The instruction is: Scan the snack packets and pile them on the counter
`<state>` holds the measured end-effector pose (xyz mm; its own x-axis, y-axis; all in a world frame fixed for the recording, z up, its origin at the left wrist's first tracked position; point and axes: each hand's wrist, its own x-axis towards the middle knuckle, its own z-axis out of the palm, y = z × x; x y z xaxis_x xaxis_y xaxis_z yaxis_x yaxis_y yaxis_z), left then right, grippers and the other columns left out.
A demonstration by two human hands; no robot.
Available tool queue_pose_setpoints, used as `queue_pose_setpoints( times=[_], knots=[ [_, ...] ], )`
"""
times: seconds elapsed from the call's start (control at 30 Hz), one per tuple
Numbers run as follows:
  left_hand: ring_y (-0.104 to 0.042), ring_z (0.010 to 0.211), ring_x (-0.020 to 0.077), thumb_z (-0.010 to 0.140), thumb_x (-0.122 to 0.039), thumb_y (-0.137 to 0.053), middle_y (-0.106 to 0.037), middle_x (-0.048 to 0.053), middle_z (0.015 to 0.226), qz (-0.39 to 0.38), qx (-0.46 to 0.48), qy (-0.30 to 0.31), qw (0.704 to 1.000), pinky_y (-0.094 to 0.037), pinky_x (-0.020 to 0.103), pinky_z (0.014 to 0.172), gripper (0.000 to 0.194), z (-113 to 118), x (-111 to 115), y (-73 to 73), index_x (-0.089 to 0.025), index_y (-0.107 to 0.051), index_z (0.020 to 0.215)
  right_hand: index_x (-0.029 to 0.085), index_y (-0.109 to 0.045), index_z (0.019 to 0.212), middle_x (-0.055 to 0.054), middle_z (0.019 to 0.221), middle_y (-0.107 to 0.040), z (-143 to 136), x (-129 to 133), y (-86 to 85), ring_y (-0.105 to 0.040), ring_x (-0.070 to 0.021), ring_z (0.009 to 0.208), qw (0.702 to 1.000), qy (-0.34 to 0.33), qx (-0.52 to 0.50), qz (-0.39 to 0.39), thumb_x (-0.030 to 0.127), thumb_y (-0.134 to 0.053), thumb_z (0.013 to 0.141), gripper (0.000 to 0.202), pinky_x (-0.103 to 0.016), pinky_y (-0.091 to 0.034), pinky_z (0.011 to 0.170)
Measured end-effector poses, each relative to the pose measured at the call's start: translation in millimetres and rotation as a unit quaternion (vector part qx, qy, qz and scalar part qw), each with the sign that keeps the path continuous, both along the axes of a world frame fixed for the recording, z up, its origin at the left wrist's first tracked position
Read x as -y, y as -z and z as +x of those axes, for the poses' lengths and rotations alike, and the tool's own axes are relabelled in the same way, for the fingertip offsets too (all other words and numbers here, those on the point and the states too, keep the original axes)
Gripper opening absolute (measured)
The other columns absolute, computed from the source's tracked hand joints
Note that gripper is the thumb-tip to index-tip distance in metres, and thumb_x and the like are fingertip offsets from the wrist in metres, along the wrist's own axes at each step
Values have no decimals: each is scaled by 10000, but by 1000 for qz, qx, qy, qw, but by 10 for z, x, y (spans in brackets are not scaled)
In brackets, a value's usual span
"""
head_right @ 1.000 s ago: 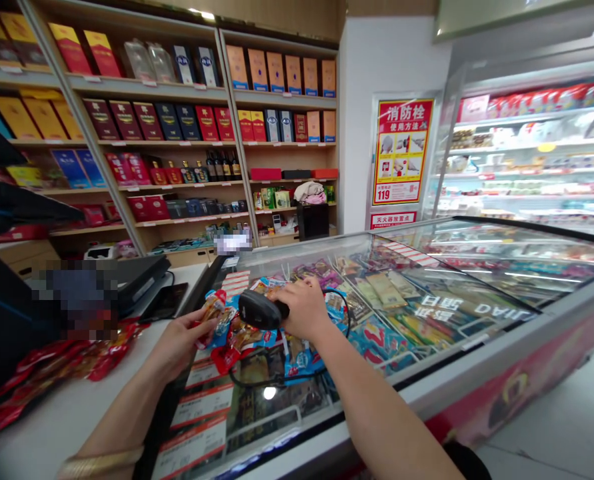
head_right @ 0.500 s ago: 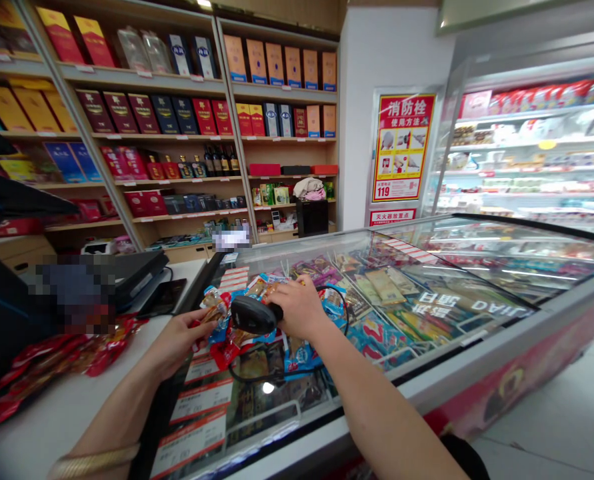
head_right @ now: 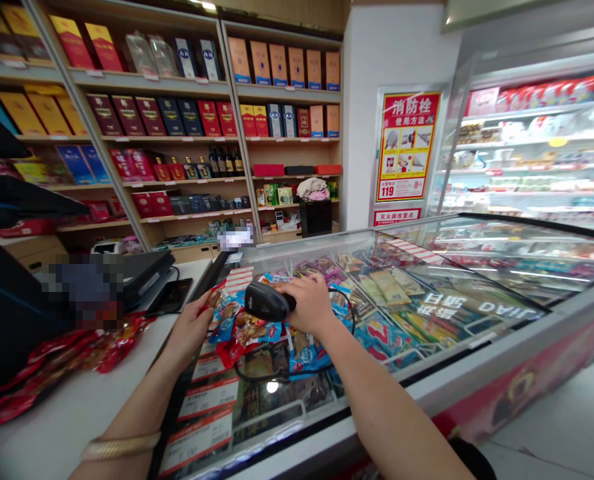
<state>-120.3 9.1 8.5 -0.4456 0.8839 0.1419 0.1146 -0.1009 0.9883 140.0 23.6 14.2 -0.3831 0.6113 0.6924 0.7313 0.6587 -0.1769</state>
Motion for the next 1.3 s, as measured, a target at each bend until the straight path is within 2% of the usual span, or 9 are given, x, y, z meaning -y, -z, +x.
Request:
queue_pose_setpoints(
  times=[0.13,0.27,0.47,0.6,0.7,0.9,1.1,1.2,1.3],
  knots=[
    [-507,1267,280,572,-51,-679,-626,86,1067,29,-63,-9,998,-378,344,1074,331,64,-136,39,-211,-691,862,243,-717,913,-32,898,-720,13,-3,8,-601,-194,872,1000,7,-10,-1,260,-655,710,213,-351,-253,841],
    [-456,1340,304,589,-101,-716,-638,99,1178,28,-99,46,994,-251,406,1176,318,110,-129,80,-226,-687,880,241,-717,900,-35,878,-724,15,-5,21,-601,-199,859,1000,0,-18,3,248,-637,708,209,-353,-254,829],
    [-535,1223,321,565,-82,-702,-635,100,1098,55,-183,-52,980,-339,414,1128,310,-39,91,-61,-237,-711,833,235,-718,887,-37,861,-731,23,-17,57,-607,-197,839,1000,0,-28,13,235,-635,693,211,-350,-259,807],
    [-513,1221,410,540,-114,-752,-642,121,1084,27,-257,-189,947,-360,527,1073,277,-379,334,-288,-240,-684,777,239,-721,897,-37,911,-740,22,-32,80,-619,-200,867,1000,8,-16,3,232,-631,708,209,-351,-253,805],
    [-501,1215,458,531,-172,-793,-654,136,1050,-8,-326,-239,915,-351,591,1031,243,-692,527,-361,-236,-643,711,239,-724,892,-42,911,-745,14,-35,83,-616,-201,869,1000,4,-26,-3,242,-638,709,202,-349,-259,803],
    [-557,1057,439,510,-423,-842,-638,128,888,-60,-396,-230,887,-394,594,960,350,-1170,756,-174,-226,-561,576,236,-726,871,-44,893,-748,-4,-12,66,-607,-193,834,999,-16,-50,-1,256,-650,701,187,-346,-260,795],
    [-585,931,369,636,-304,-687,-630,148,883,-84,-492,-203,843,-459,471,837,188,-1249,768,-98,-226,-532,565,234,-726,904,-48,885,-747,-13,-11,79,-599,-198,840,999,-19,-45,-5,263,-659,703,214,-345,-257,789],
    [-595,842,327,734,-306,-594,-603,106,776,-83,-466,-209,856,-462,435,792,156,-1210,779,-152,-243,-494,631,233,-727,895,-48,885,-745,-16,-17,93,-601,-200,846,999,-21,-41,-8,264,-663,709,199,-347,-257,788],
    [-587,779,288,795,-337,-558,-567,51,733,-70,-374,-269,885,-475,428,769,143,-1163,768,-220,-245,-489,710,233,-729,879,-45,874,-744,-21,-18,99,-604,-200,842,999,-19,-45,-9,260,-671,702,189,-347,-258,785]
  ],
)
